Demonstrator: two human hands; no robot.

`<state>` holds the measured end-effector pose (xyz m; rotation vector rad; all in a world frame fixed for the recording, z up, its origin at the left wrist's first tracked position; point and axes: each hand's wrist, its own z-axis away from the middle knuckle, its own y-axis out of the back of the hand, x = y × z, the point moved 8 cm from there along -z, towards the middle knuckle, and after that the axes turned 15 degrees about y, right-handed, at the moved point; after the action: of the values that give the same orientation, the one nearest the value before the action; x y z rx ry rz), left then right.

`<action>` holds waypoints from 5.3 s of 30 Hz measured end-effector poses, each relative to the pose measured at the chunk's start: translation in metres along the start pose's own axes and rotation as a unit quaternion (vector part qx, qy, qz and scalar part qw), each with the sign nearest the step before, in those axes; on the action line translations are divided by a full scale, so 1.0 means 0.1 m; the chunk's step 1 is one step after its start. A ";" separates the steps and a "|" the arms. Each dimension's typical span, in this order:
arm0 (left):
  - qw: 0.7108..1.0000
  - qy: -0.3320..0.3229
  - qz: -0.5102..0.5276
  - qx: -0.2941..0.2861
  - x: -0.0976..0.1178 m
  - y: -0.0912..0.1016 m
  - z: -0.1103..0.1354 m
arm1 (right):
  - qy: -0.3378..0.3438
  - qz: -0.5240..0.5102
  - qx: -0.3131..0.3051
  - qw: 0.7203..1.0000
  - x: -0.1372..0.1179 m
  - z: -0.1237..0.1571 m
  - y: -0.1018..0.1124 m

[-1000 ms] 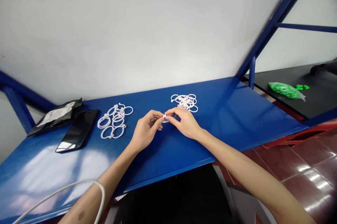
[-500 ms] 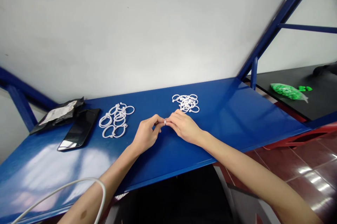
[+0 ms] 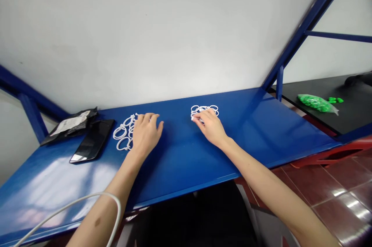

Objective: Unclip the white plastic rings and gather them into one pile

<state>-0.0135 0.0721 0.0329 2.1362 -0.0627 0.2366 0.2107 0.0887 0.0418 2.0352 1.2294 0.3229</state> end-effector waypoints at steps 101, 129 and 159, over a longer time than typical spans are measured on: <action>0.950 -0.210 0.226 0.041 0.70 0.34 0.44 | -0.191 -0.373 -0.041 0.907 -0.18 0.10 -0.30; 0.909 0.012 0.388 -0.151 0.47 0.07 0.27 | -0.026 -0.196 -0.042 0.979 -0.33 0.06 -0.20; 0.983 0.171 -0.037 0.049 -0.84 0.02 -0.21 | -0.066 0.064 -0.037 0.995 0.24 0.08 0.00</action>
<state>-0.0988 0.0844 0.0295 2.1610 0.2320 0.5678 0.2269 0.1053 0.0325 2.0409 0.9963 0.2852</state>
